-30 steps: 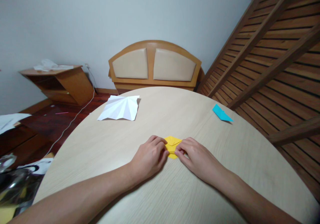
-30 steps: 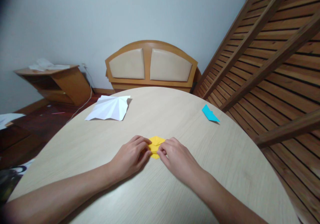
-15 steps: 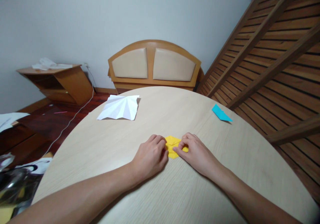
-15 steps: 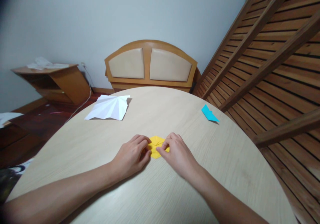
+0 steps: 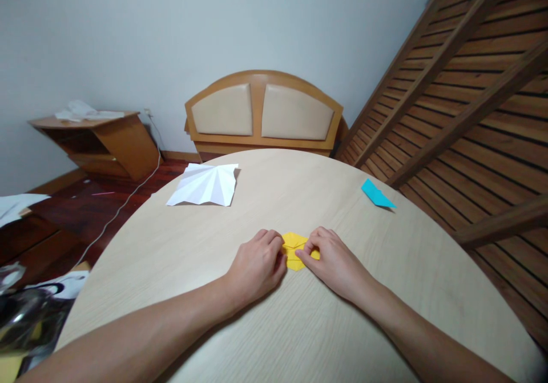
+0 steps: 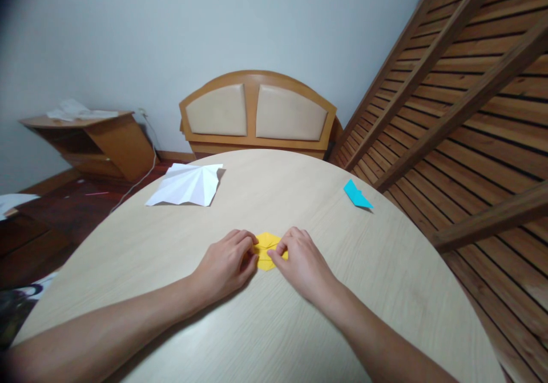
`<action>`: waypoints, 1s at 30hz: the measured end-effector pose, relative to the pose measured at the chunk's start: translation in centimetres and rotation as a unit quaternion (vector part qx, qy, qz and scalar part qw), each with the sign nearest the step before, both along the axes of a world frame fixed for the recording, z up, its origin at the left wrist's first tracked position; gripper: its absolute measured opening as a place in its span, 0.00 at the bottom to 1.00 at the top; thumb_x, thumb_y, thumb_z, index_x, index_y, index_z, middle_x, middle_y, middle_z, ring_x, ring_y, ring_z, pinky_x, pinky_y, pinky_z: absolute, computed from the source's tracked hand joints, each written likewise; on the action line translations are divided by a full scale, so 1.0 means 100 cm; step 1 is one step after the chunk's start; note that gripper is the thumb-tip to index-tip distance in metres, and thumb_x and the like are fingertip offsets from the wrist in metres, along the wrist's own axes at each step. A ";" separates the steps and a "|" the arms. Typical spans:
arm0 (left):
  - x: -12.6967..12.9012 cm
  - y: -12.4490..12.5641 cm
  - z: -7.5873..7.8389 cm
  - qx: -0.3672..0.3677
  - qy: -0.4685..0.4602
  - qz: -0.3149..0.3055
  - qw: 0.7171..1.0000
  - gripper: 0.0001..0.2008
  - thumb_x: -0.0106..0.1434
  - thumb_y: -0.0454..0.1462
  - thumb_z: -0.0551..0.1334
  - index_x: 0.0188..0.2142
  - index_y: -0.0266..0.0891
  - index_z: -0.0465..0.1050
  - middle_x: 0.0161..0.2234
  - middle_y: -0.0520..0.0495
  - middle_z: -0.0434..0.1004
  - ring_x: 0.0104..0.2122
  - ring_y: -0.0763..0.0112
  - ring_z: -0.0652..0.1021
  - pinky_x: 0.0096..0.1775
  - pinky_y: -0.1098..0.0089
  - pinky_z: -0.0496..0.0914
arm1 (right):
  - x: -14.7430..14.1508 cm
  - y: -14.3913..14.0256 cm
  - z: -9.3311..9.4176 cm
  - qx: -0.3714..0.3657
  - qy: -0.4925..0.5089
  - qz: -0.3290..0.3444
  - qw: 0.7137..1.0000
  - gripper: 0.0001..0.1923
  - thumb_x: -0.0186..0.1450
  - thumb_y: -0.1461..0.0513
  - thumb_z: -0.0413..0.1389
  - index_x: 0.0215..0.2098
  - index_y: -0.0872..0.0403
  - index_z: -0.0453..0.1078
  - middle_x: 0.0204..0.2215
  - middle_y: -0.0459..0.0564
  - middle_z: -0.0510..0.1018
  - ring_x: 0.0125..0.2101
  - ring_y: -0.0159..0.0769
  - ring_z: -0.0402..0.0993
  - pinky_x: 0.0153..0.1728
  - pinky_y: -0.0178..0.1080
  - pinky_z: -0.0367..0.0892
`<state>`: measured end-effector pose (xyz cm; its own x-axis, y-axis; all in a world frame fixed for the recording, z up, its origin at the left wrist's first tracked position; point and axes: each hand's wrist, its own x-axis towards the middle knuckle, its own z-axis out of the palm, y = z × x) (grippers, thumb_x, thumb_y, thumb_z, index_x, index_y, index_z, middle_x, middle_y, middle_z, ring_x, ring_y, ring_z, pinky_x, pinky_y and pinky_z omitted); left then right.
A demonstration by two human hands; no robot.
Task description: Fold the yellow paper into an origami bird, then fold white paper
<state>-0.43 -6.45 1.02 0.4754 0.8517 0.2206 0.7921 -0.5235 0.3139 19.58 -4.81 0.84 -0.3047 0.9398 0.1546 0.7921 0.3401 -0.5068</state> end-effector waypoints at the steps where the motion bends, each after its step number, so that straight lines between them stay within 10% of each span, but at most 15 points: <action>1: 0.000 0.000 0.000 0.000 0.000 0.000 1.000 0.03 0.67 0.35 0.57 0.38 0.38 0.69 0.42 0.43 0.77 0.43 0.60 0.76 0.42 0.62 0.75 | 0.000 0.000 0.000 0.000 0.000 0.000 1.000 0.09 0.65 0.63 0.61 0.26 0.53 0.72 0.32 0.49 0.74 0.40 0.42 0.72 0.45 0.43 0.65; 13: -0.004 0.001 -0.001 -0.006 -0.022 -0.014 1.000 0.05 0.66 0.33 0.58 0.40 0.36 0.71 0.42 0.42 0.76 0.43 0.60 0.75 0.44 0.60 0.76 | -0.002 -0.001 0.003 0.002 -0.011 -0.010 1.000 0.10 0.65 0.63 0.62 0.26 0.53 0.71 0.32 0.48 0.74 0.40 0.42 0.72 0.44 0.43 0.65; 21: -0.014 -0.002 0.002 0.014 0.072 -0.118 0.990 0.17 0.72 0.34 0.54 0.57 0.43 0.71 0.54 0.41 0.72 0.52 0.53 0.71 0.45 0.57 0.76 | -0.001 -0.001 0.001 0.012 -0.017 -0.007 1.000 0.09 0.65 0.62 0.62 0.26 0.53 0.71 0.32 0.49 0.75 0.40 0.42 0.73 0.43 0.42 0.66; 30: -0.013 -0.004 0.009 0.053 0.073 -0.190 0.978 0.15 0.71 0.37 0.53 0.53 0.35 0.72 0.59 0.39 0.71 0.52 0.56 0.73 0.58 0.54 0.67 | 0.015 -0.001 0.013 -0.021 -0.021 0.050 0.998 0.03 0.65 0.66 0.59 0.34 0.53 0.74 0.35 0.50 0.78 0.42 0.42 0.74 0.46 0.44 0.67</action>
<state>-1.68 -6.86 1.91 0.7867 0.5828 0.2037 0.5658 -0.8126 0.1398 21.11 -4.89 2.09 -0.4026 0.9099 0.0999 0.7765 0.3973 -0.4892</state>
